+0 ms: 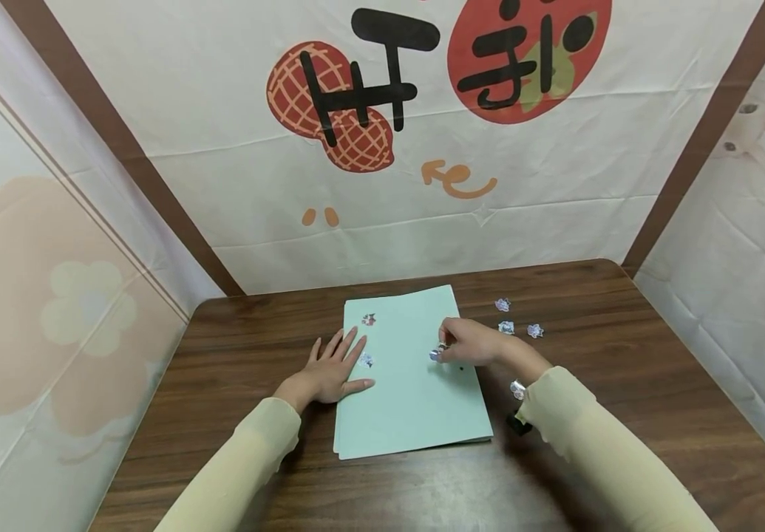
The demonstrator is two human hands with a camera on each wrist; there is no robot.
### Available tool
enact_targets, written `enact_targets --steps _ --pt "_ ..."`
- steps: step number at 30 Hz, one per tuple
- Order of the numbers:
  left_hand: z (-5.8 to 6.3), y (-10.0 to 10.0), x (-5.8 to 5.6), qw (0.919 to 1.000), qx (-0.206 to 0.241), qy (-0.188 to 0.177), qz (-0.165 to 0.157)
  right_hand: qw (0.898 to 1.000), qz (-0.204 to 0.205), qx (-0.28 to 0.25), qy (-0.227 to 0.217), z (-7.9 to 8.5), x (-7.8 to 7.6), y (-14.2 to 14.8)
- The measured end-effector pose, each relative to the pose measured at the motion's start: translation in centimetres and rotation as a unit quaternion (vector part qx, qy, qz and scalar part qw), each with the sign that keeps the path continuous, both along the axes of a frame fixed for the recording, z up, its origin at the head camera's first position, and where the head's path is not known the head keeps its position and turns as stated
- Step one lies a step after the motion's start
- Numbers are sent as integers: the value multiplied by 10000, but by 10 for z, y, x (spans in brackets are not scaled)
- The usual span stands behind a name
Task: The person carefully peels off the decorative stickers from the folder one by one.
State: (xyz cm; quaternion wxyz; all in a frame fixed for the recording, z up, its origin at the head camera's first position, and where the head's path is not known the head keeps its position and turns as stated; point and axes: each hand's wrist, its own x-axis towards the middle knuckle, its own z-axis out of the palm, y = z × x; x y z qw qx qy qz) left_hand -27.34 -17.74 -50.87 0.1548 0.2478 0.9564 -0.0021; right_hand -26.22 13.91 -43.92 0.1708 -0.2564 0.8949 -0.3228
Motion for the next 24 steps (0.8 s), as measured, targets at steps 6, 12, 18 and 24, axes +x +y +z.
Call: enact_targets --steps 6,12,18,24 --pt "-6 -2 -3 9999 159 -28 29 9999 37 86 98 7 17 12" --pt "-6 0 -4 10000 78 -35 33 10000 -21 11 36 9 35 28" --pt "-6 -1 -8 10000 50 -3 27 9999 -105 36 -31 3 51 48" --pt "-3 1 -6 10000 16 -26 -32 9998 -64 151 118 -2 68 66"
